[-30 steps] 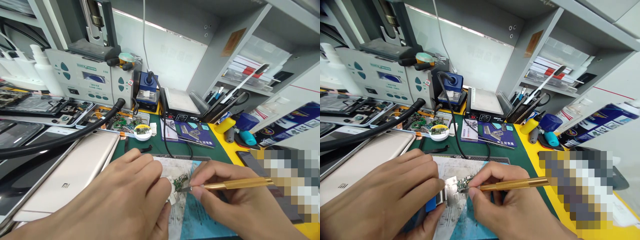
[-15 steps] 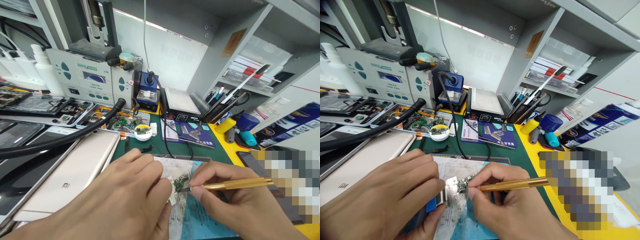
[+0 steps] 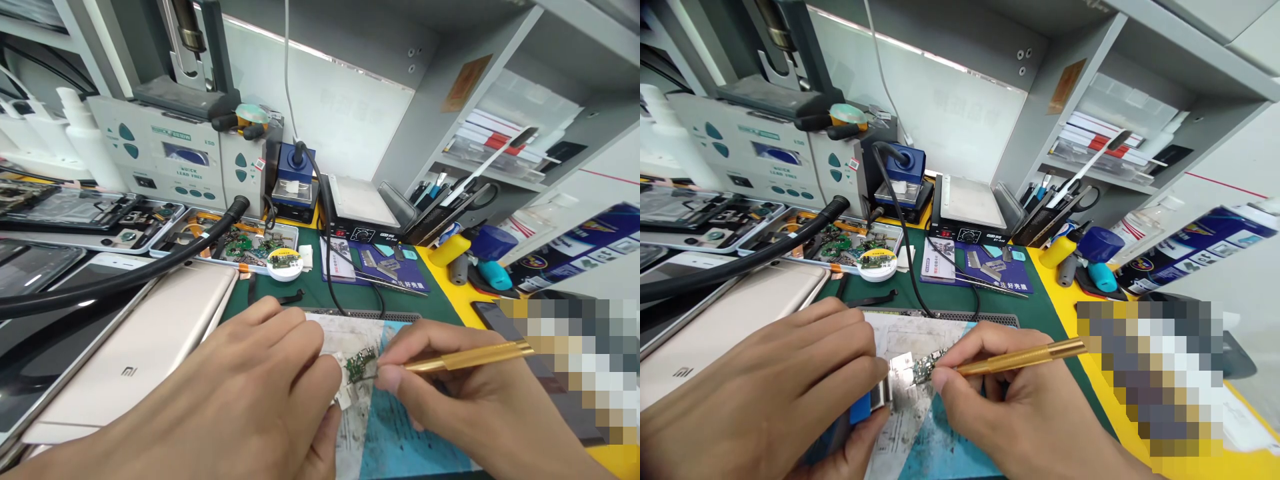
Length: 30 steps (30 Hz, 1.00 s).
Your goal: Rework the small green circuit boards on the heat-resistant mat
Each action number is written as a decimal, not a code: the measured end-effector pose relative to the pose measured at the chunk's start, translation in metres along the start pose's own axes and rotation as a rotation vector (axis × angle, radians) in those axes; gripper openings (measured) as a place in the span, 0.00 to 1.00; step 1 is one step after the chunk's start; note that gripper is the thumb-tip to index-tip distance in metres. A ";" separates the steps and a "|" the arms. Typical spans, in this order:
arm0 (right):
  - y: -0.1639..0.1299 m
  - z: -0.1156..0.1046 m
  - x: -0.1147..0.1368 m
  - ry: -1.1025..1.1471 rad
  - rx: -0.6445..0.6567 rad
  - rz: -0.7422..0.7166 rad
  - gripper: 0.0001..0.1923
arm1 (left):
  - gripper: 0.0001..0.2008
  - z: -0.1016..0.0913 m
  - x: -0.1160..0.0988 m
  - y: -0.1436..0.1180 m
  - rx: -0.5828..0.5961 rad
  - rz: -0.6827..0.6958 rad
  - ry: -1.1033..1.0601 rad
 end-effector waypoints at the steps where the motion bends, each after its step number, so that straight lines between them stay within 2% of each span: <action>1: 0.000 0.000 0.000 -0.002 0.004 -0.005 0.10 | 0.06 0.000 -0.001 -0.001 0.002 0.004 0.002; 6: 0.002 0.002 0.001 -0.011 0.037 -0.023 0.09 | 0.05 0.000 -0.001 -0.004 -0.005 -0.002 0.007; 13: 0.001 0.001 -0.001 0.031 0.012 0.013 0.08 | 0.07 0.000 0.002 -0.002 -0.013 -0.001 0.004; 17: 0.001 0.003 -0.001 0.034 0.055 0.014 0.07 | 0.08 -0.001 0.000 0.000 -0.012 0.027 0.021; 21: 0.001 0.000 -0.003 0.036 0.015 0.060 0.07 | 0.09 -0.005 -0.001 0.001 -0.041 0.040 0.055; 24: 0.001 0.000 -0.003 0.030 0.010 0.078 0.06 | 0.07 -0.003 0.002 0.001 -0.013 0.011 0.045; 30: 0.001 -0.003 -0.004 0.018 -0.014 0.095 0.06 | 0.05 -0.003 0.000 -0.002 0.024 0.054 0.041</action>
Point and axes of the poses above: each hand's wrist, its own y-axis towards the middle knuckle, its own z-axis out of the palm, x = y × z, the point moved 8 cm from there along y, towards the middle knuckle, and after that the axes turned 3 degrees about -z, right-handed, at the moved point
